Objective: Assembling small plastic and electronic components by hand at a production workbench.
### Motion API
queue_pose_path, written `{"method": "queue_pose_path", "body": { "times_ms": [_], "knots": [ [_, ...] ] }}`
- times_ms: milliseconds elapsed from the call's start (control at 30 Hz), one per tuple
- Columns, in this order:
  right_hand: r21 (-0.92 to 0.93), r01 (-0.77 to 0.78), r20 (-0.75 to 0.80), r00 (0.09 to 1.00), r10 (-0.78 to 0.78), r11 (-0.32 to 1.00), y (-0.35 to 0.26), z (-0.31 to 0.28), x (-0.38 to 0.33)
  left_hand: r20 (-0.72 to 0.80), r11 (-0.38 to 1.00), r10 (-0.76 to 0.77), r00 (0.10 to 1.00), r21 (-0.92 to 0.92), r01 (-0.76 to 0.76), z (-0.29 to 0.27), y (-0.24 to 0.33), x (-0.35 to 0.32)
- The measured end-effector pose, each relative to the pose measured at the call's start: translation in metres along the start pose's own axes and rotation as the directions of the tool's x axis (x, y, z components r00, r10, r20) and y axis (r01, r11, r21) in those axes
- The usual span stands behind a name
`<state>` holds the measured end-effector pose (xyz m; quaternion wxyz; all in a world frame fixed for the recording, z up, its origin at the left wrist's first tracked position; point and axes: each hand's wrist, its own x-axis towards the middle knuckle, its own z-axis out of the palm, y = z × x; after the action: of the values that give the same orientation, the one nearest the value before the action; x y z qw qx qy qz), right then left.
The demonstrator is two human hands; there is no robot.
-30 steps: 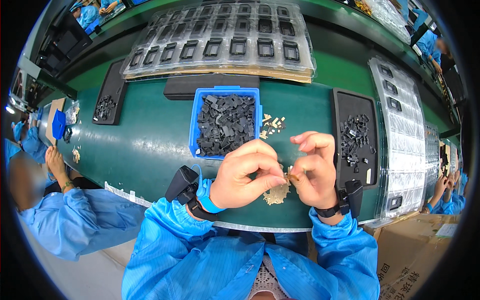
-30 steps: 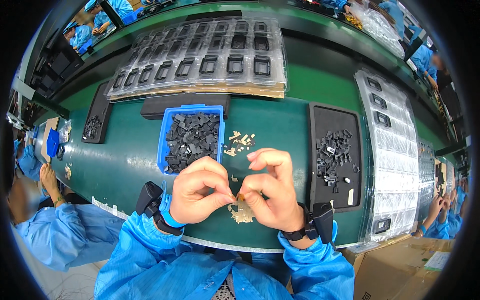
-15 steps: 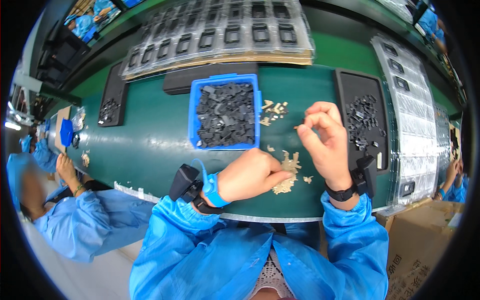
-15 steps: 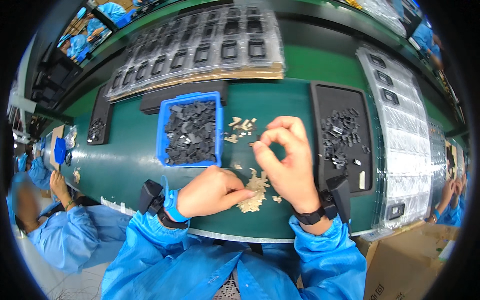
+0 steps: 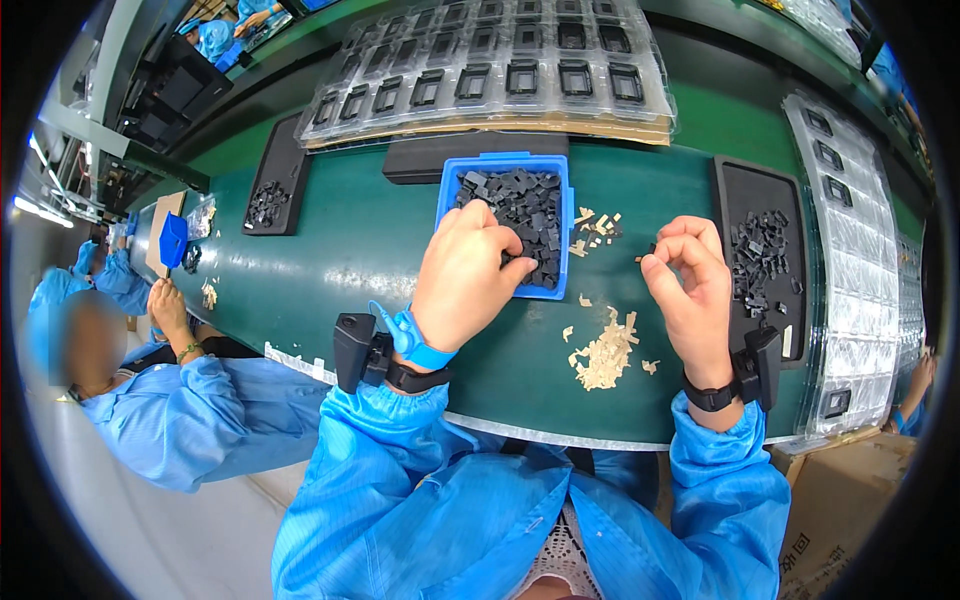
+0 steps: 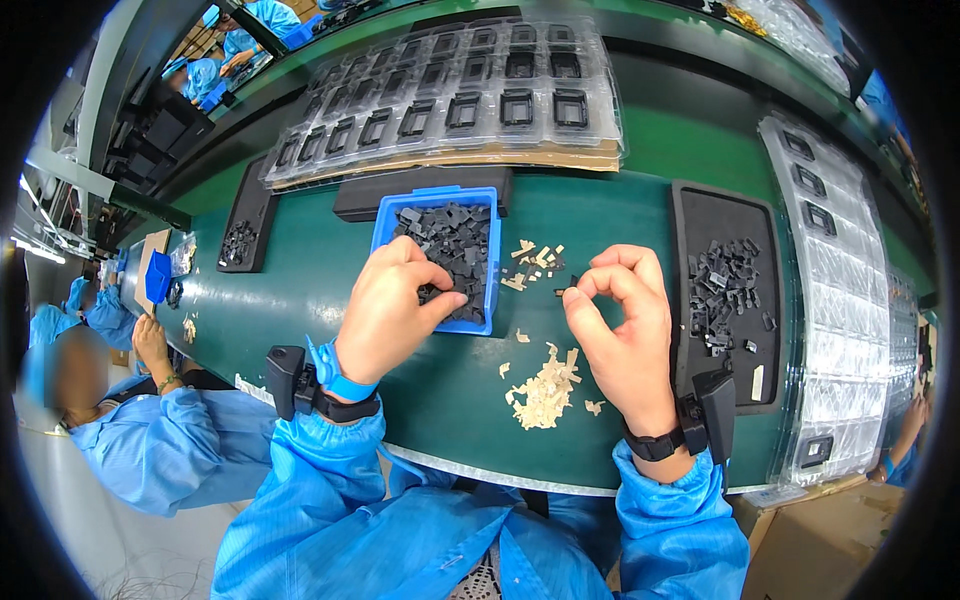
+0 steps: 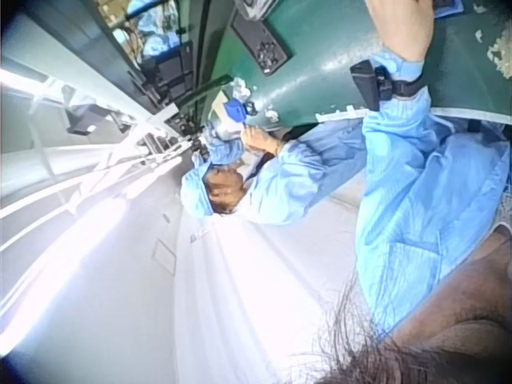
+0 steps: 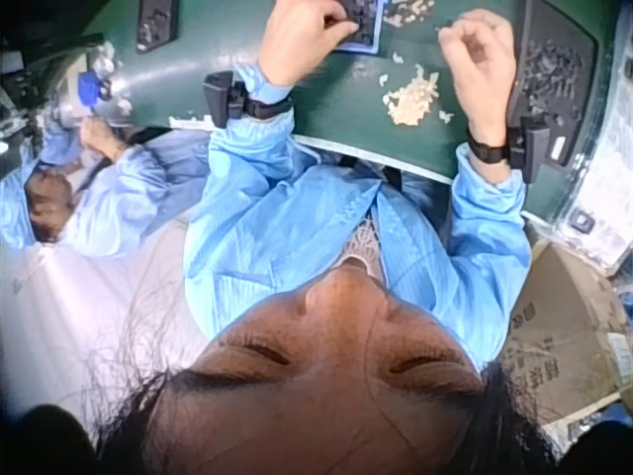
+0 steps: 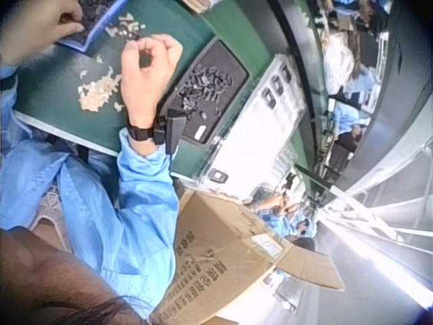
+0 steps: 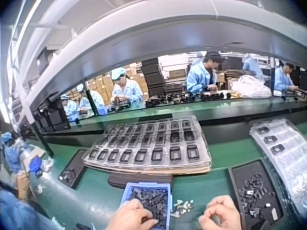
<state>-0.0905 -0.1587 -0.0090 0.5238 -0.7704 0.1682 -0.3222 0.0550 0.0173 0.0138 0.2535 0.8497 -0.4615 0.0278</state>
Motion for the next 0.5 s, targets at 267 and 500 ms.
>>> {"method": "queue_pose_path", "body": {
  "times_ms": [267, 500],
  "knots": [
    [0.023, 0.023, -0.017, 1.000, -0.023, 0.999, 0.001, 0.001, 0.001, -0.049, 0.997, -0.025, 0.999, -0.079, 0.021, -0.001, -0.002, 0.001],
    [0.030, 0.034, 0.006, 0.999, -0.034, 0.999, 0.000, 0.000, -0.001, -0.020, 0.914, -0.239, 0.971, -0.342, 0.218, -0.005, 0.004, 0.006]
  ]
}}
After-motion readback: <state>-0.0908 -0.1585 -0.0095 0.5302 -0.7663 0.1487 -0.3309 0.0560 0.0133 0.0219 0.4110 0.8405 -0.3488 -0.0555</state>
